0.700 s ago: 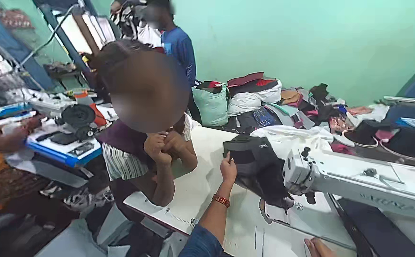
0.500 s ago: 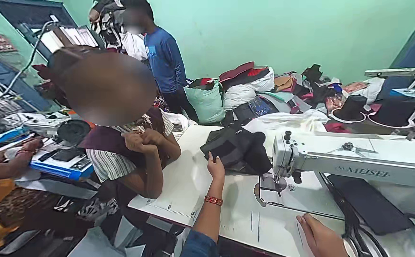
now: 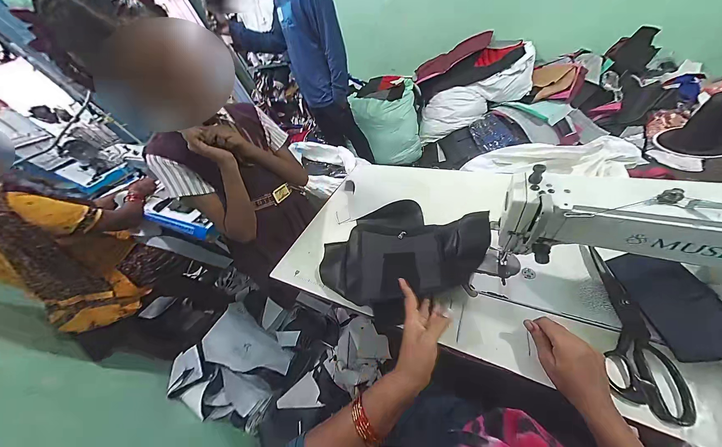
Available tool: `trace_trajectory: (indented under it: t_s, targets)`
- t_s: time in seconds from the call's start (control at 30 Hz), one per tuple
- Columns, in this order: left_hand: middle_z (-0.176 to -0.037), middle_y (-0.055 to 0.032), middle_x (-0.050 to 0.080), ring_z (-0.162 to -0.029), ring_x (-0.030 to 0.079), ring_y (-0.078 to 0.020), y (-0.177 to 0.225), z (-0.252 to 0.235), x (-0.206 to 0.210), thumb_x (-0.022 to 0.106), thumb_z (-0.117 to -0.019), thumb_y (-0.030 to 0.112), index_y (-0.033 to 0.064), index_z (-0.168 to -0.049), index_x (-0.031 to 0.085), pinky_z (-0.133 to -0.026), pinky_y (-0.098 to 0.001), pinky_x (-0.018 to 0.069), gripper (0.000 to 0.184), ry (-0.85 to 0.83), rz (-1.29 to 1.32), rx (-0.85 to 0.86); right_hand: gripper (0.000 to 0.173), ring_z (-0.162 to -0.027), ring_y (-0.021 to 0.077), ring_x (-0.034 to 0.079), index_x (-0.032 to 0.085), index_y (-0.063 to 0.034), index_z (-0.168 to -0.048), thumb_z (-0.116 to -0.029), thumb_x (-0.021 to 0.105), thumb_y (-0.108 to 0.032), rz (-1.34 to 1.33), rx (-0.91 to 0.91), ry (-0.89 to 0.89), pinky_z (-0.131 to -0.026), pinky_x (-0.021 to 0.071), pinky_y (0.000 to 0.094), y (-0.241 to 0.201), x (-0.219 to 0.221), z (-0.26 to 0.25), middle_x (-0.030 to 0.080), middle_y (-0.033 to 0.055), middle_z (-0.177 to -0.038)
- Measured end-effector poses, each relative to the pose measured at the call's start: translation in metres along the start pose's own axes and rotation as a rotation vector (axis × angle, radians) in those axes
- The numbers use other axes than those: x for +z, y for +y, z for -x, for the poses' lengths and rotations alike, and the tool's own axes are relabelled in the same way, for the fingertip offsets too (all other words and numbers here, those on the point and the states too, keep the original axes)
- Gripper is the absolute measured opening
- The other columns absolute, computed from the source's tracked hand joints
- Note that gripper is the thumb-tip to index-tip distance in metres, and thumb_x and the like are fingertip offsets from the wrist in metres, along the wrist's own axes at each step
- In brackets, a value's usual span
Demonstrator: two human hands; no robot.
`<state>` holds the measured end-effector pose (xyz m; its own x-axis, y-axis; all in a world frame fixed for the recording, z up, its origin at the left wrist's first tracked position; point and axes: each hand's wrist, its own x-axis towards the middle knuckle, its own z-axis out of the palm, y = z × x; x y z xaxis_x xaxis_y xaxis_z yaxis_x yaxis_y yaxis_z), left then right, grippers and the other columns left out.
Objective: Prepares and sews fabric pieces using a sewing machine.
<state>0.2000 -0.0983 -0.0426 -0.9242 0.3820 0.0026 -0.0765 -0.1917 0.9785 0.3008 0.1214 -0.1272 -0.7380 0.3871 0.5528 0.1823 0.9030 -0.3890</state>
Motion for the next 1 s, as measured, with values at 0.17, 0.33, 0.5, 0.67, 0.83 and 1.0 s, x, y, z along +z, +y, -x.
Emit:
trace_trajectory:
  t_s: [0.17,0.33,0.5,0.67,0.83,1.0]
  targets:
    - [-0.166,-0.0318,0.018,-0.146,0.044,-0.031,0.005,0.025,0.001,0.063,-0.0974,0.01,-0.0109,-0.159,0.01,-0.114,-0.0374,0.0457,0.084,-0.598,-0.152,-0.05,0.04,-0.072,0.025,0.069,0.072,-0.0075,-0.083,-0.1,0.049,-0.035,-0.248,-0.263,-0.033,-0.06,0.0554,0.0408,-0.019,0.004,0.01,0.07,0.0084,-0.077]
    - [-0.117,-0.0195,0.073,-0.107,0.071,-0.0201,0.032,-0.004,-0.016,0.061,-0.1004,0.01,-0.0065,-0.125,0.069,-0.097,-0.0339,0.0558,0.03,-0.675,-0.527,0.304,0.035,-0.101,0.0266,0.07,0.076,-0.0121,-0.098,-0.0942,0.06,-0.043,-0.32,-0.525,-0.073,-0.091,0.055,0.0427,-0.061,0.027,0.019,0.076,0.0089,-0.103]
    - [-0.124,-0.0196,0.07,-0.123,0.063,-0.031,0.044,-0.069,-0.067,0.054,-0.1054,0.021,-0.0022,-0.122,0.072,-0.11,-0.0437,0.0457,0.033,-0.319,-1.09,0.291,0.059,-0.109,0.0332,0.072,0.076,-0.0074,-0.112,-0.0953,0.051,-0.058,-0.23,-0.622,-0.216,-0.098,0.0533,0.0554,-0.071,0.04,0.008,0.076,0.0129,-0.113]
    - [-0.137,-0.0221,0.062,-0.135,0.054,-0.034,0.029,-0.134,-0.101,0.047,-0.1086,0.025,-0.002,-0.134,0.064,-0.118,-0.0441,0.0377,0.041,-0.221,-1.195,0.147,0.051,-0.12,0.0475,0.064,0.073,-0.0003,-0.119,-0.0875,0.072,-0.041,-0.14,-0.548,-0.4,-0.105,0.0449,0.0648,-0.086,0.043,0.016,0.07,0.0245,-0.123]
    - [-0.148,-0.0246,0.054,-0.144,0.046,-0.037,0.013,-0.194,-0.098,0.037,-0.112,0.029,-0.0021,-0.142,0.058,-0.121,-0.0512,0.0328,0.048,-0.38,-1.283,0.023,0.024,-0.105,0.045,0.07,0.077,-0.0022,-0.099,-0.0944,0.063,-0.022,-0.125,-0.492,-0.343,-0.094,0.0507,0.0632,-0.099,0.039,0.006,0.075,0.0204,-0.104]
    - [-0.166,-0.0222,0.028,-0.152,0.026,-0.0456,0.008,-0.226,-0.092,0.04,-0.1101,0.043,0.0128,-0.159,0.04,-0.116,-0.0692,0.0279,0.057,-0.355,-1.404,-0.223,0.014,-0.092,0.0438,0.072,0.075,0.0002,-0.089,-0.0863,0.062,-0.004,-0.107,-0.478,-0.255,-0.085,0.0547,0.0601,-0.1,0.041,0.002,0.075,0.0199,-0.092]
